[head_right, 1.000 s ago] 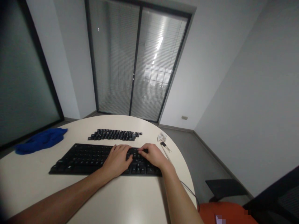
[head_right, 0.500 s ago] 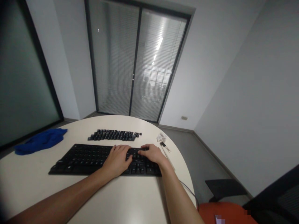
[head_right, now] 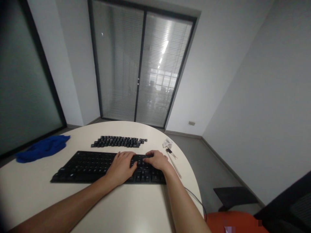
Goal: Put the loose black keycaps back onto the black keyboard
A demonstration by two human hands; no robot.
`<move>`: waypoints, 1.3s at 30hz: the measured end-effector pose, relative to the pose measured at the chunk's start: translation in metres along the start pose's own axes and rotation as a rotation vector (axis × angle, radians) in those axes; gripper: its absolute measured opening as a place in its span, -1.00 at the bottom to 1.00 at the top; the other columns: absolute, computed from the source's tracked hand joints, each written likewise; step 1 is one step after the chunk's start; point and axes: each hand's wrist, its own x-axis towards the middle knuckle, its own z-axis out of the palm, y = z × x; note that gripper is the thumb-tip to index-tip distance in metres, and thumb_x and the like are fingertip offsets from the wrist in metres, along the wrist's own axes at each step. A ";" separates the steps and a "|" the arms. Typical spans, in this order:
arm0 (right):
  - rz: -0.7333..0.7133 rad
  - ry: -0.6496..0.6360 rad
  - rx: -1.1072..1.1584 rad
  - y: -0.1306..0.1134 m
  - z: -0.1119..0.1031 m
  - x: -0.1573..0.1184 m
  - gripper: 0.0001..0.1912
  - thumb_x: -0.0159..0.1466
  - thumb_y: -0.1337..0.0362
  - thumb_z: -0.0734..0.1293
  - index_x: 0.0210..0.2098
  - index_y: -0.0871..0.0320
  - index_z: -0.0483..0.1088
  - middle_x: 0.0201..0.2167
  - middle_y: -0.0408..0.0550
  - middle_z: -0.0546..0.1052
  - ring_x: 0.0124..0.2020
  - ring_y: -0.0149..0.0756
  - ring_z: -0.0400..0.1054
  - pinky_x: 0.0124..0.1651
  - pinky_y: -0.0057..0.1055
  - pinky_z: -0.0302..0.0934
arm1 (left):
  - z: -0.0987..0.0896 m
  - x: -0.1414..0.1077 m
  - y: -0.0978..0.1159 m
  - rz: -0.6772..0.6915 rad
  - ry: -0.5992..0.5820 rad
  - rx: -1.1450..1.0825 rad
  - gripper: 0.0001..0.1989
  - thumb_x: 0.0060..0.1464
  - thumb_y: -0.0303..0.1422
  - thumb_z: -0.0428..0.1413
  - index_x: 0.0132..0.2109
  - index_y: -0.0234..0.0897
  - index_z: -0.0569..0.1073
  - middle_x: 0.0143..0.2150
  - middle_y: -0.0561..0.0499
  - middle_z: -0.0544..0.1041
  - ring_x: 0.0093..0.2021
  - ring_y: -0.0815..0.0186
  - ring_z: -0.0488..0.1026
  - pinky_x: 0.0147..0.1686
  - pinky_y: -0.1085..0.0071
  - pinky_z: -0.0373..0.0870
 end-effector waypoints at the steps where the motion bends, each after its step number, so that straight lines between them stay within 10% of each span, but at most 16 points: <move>1: -0.006 -0.001 0.004 0.001 0.000 0.000 -0.64 0.06 0.10 0.51 -0.14 0.00 0.60 -0.21 -0.11 0.66 -0.15 -0.12 0.52 -0.02 -0.27 0.32 | 0.000 0.001 -0.001 -0.004 -0.001 -0.003 -0.69 0.23 -0.29 0.02 0.06 -0.26 0.46 0.10 -0.14 0.53 0.15 0.04 0.39 0.27 0.04 0.10; 12: -0.035 0.007 0.012 0.004 0.002 -0.001 -0.61 0.08 0.05 0.51 -0.11 0.00 0.58 -0.16 -0.09 0.65 -0.09 -0.11 0.51 0.03 -0.27 0.30 | -0.001 0.023 -0.003 -0.058 -0.031 0.068 -0.64 0.23 -0.24 0.03 0.09 -0.29 0.46 0.05 -0.20 0.50 0.09 0.03 0.41 0.10 0.15 0.29; 23: -0.018 0.006 0.002 0.000 0.002 -0.005 -0.59 0.10 0.04 0.50 -0.08 0.01 0.57 -0.07 -0.06 0.63 -0.01 -0.07 0.48 0.09 -0.21 0.24 | 0.012 0.100 -0.015 0.195 -0.032 0.190 -0.72 0.23 -0.36 0.06 0.04 -0.18 0.52 0.04 -0.11 0.56 0.13 0.08 0.37 0.15 0.19 0.24; 39: 0.033 -0.006 -0.038 -0.007 0.001 -0.011 -0.56 0.11 0.01 0.48 -0.05 -0.01 0.55 -0.03 -0.09 0.61 0.06 -0.06 0.44 0.14 -0.21 0.19 | 0.041 0.128 -0.011 0.289 -0.059 0.254 -0.76 0.23 -0.50 0.03 -0.07 -0.31 0.58 -0.06 -0.23 0.60 0.06 0.03 0.43 0.08 0.14 0.27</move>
